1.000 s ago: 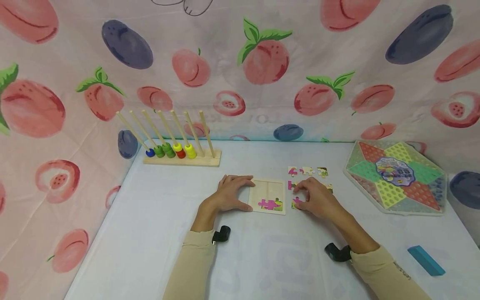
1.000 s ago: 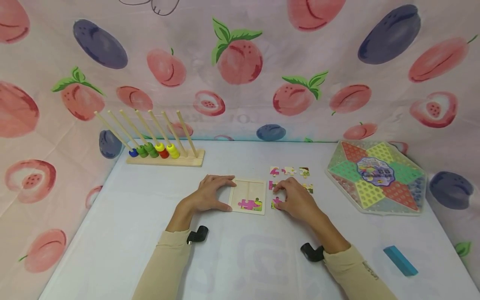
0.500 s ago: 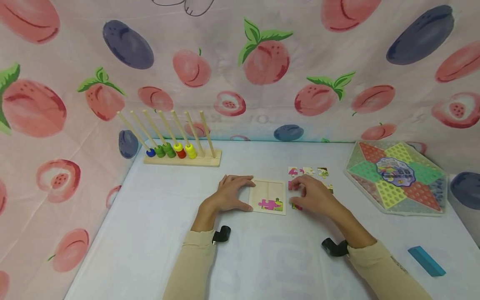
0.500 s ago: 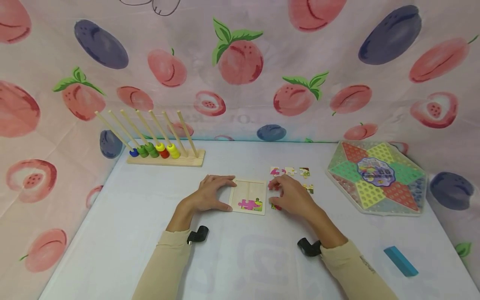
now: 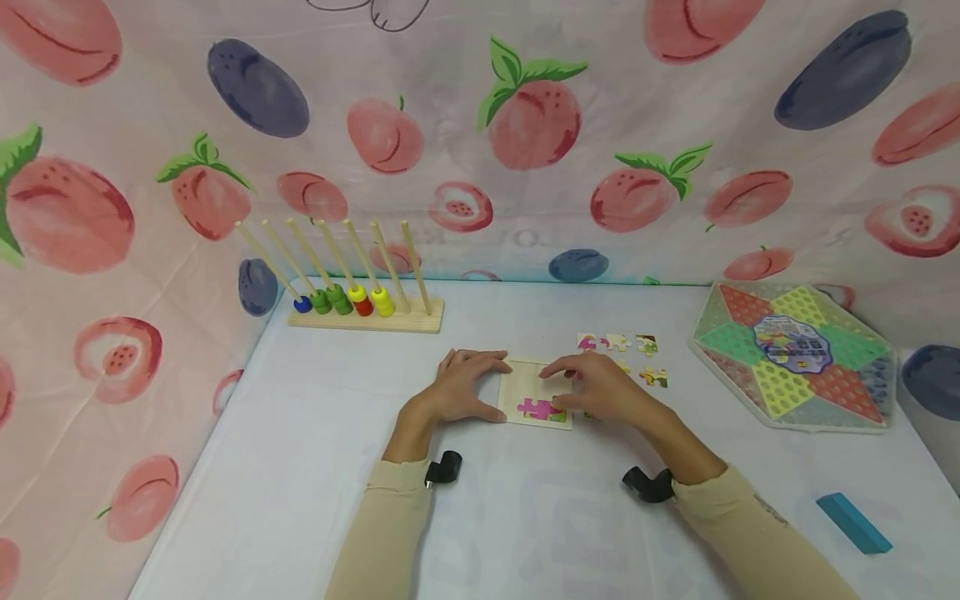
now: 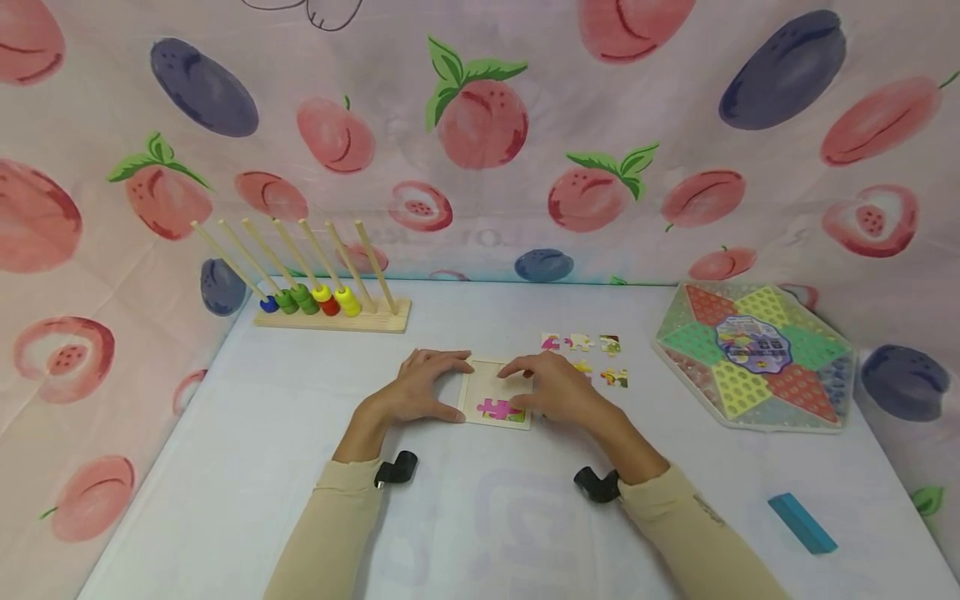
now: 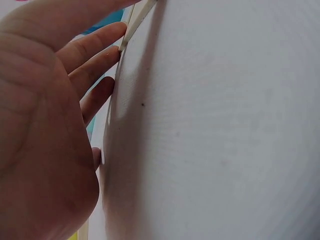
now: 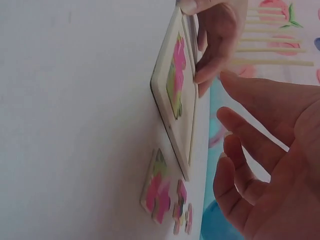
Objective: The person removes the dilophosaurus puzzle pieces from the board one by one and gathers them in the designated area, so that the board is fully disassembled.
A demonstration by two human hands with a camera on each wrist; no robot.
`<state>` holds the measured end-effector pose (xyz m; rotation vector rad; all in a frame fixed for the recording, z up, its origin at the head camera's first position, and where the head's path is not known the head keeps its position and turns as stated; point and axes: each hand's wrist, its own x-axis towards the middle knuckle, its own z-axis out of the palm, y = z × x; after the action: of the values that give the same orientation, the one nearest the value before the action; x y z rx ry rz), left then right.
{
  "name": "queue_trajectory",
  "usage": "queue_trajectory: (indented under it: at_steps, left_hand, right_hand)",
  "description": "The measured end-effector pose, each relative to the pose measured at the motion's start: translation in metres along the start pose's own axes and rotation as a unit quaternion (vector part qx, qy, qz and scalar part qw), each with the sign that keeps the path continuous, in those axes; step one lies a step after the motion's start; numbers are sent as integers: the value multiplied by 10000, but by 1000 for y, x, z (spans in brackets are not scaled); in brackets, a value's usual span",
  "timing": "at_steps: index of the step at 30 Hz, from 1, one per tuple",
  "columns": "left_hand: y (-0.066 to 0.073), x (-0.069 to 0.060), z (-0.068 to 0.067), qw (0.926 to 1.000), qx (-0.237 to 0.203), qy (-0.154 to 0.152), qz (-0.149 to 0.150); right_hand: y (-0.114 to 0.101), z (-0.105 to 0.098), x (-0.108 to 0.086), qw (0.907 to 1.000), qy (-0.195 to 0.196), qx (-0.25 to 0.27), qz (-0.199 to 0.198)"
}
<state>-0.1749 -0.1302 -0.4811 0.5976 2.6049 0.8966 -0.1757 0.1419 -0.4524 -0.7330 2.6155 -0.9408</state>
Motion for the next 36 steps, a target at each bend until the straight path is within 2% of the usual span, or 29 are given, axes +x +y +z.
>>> queue_trajectory:
  at_steps: [9, 13, 18, 24, 28, 36]
  left_hand:
    - [-1, 1, 1, 10000, 19, -11, -3]
    - [-1, 1, 1, 10000, 27, -21, -5]
    - [-1, 1, 1, 10000, 27, 3, 14]
    - [-1, 1, 1, 10000, 43, 9, 10]
    - [-2, 1, 1, 10000, 70, -33, -9]
    - [-2, 1, 1, 10000, 10, 19, -4]
  right_hand:
    - [-3, 13, 5, 9977, -460, 28, -498]
    - [-1, 19, 4, 9963, -621, 67, -585]
    - [0, 22, 2, 9961, -558, 66, -677]
    - [-4, 24, 1, 9972, -666, 157, -295]
    - [-5, 25, 0, 9975, -669, 35, -241]
    - [-7, 25, -1, 9966, -592, -31, -571]
